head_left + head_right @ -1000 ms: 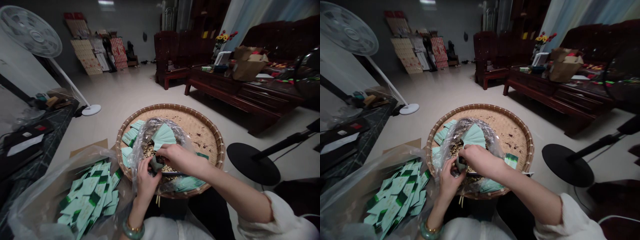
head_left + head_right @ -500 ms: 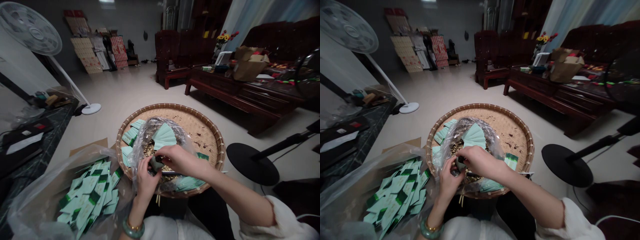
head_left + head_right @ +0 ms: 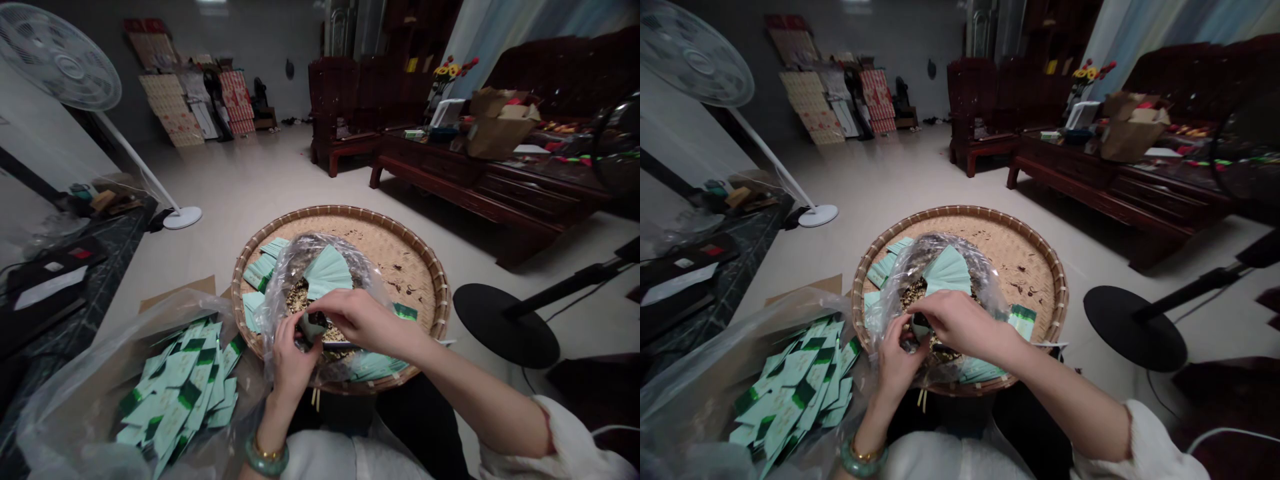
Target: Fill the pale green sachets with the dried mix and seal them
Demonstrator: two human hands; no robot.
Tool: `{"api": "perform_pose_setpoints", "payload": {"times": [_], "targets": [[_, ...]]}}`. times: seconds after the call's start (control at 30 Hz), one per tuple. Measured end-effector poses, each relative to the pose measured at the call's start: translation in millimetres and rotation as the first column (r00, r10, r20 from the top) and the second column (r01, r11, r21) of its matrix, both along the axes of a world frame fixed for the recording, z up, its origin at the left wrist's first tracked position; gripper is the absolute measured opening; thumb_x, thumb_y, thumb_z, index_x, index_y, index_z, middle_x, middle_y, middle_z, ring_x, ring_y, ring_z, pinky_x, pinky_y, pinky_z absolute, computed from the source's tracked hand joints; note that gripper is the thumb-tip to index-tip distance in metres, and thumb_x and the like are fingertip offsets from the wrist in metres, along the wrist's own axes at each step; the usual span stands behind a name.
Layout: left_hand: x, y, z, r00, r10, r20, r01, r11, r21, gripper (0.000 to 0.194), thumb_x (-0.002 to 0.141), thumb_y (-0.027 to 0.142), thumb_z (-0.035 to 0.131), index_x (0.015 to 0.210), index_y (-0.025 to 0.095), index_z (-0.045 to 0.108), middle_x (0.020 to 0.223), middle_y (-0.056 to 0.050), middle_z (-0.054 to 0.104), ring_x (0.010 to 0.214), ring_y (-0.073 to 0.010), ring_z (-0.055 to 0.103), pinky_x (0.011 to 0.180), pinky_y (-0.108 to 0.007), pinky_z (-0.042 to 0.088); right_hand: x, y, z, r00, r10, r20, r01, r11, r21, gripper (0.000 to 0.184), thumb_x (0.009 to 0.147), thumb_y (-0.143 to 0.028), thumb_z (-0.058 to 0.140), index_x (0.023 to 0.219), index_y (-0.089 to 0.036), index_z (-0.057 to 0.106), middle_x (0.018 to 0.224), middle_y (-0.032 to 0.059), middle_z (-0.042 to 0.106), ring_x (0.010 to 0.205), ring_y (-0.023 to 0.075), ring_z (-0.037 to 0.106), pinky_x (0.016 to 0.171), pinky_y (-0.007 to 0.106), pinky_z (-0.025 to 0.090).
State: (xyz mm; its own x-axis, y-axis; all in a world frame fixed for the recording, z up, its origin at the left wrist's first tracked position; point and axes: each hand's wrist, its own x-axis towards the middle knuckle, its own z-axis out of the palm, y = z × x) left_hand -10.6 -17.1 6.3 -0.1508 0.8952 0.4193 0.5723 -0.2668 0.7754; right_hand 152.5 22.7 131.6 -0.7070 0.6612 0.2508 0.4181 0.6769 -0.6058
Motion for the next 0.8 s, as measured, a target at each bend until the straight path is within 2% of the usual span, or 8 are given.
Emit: {"api": "perform_pose_setpoints", "payload": {"times": [0.13,0.27,0.37,0.47,0.57,0.63,0.7,0.8], "targets": [[0,0,-1.5,1.000,0.009,0.002,-0.009,1.000,0.017,0.039,0.070,0.017,0.064,0.109,0.018,0.058,0.104,-0.010,0.062,0.091,-0.0224,0.062,0.068,-0.033,0.056,-1,-1,-2.2,1.000,0.014,-0.019,-0.015,1.000,-0.013,0.041,0.083,-0.001,0.043,0.117,-0.018,0.058,0.112,0.0089,0.067,0.101,0.0187,0.062,0.085,0.033,0.049],[-1,-1,0.3,1.000,0.009,-0.018,-0.009,1.000,0.014,0.041,0.070,0.017,0.064,0.111,0.018,0.057,0.106,-0.010,0.062,0.092,-0.0228,0.062,0.072,-0.035,0.056,1,3,-10.6,0.991,-0.098,-0.094,0.099,0.995,0.015,0.038,0.088,-0.007,0.042,0.121,-0.019,0.056,0.115,0.0108,0.065,0.104,0.0195,0.061,0.088,0.036,0.049],[-2,-2,2.4,0.999,0.022,-0.043,-0.020,0.999,0.030,0.042,0.069,0.015,0.064,0.110,0.019,0.057,0.106,-0.009,0.063,0.095,-0.0237,0.062,0.078,-0.037,0.054,1,6,-17.3,0.990,-0.122,-0.070,0.120,0.992,-0.037,0.035,0.088,-0.011,0.045,0.120,-0.017,0.056,0.117,0.0120,0.064,0.105,0.0205,0.061,0.089,0.037,0.049],[-3,-3,3.7,0.999,0.013,-0.053,-0.011,0.999,0.040,0.043,0.069,0.013,0.063,0.110,0.020,0.057,0.108,-0.009,0.062,0.099,-0.0241,0.061,0.086,-0.041,0.052,-2,7,-24.5,0.991,-0.114,-0.065,0.101,0.980,-0.171,0.029,0.084,-0.012,0.052,0.111,-0.016,0.062,0.108,0.0096,0.069,0.096,0.0196,0.065,0.084,0.033,0.050],[-4,-3,4.2,0.998,0.011,-0.058,-0.009,0.999,0.040,0.044,0.069,0.012,0.063,0.111,0.020,0.056,0.107,-0.008,0.062,0.101,-0.0242,0.060,0.088,-0.042,0.051,-5,8,-31.5,0.969,-0.207,-0.136,0.170,0.955,-0.243,0.019,0.079,-0.009,0.058,0.092,-0.017,0.069,0.088,0.0044,0.073,0.079,0.0161,0.067,0.073,0.026,0.051],[-4,-3,4.3,0.998,0.016,-0.057,-0.014,0.999,0.045,0.044,0.069,0.012,0.064,0.111,0.020,0.056,0.107,-0.008,0.062,0.101,-0.0245,0.060,0.088,-0.042,0.051,-5,8,-33.4,0.936,-0.278,-0.215,0.225,0.943,-0.244,0.013,0.078,-0.011,0.059,0.084,-0.018,0.069,0.081,0.0026,0.073,0.074,0.0147,0.066,0.069,0.024,0.051],[-4,-2,4.4,0.998,0.018,-0.055,-0.015,0.999,0.043,0.044,0.070,0.013,0.064,0.112,0.020,0.055,0.107,-0.009,0.062,0.101,-0.0246,0.061,0.087,-0.041,0.051,-4,6,-31.4,0.912,-0.299,-0.280,0.240,0.944,-0.225,0.011,0.080,-0.015,0.060,0.084,-0.018,0.069,0.080,0.0024,0.072,0.071,0.0142,0.065,0.067,0.024,0.051],[-4,-2,4.1,0.998,0.018,-0.061,-0.015,0.998,0.055,0.041,0.072,0.018,0.065,0.111,0.020,0.056,0.106,-0.009,0.063,0.099,-0.0246,0.062,0.085,-0.041,0.052,-2,0,-23.9,0.940,-0.214,-0.265,0.177,0.972,-0.156,0.013,0.086,-0.022,0.057,0.092,-0.019,0.068,0.086,0.0036,0.072,0.075,0.0146,0.065,0.070,0.025,0.050]]}}
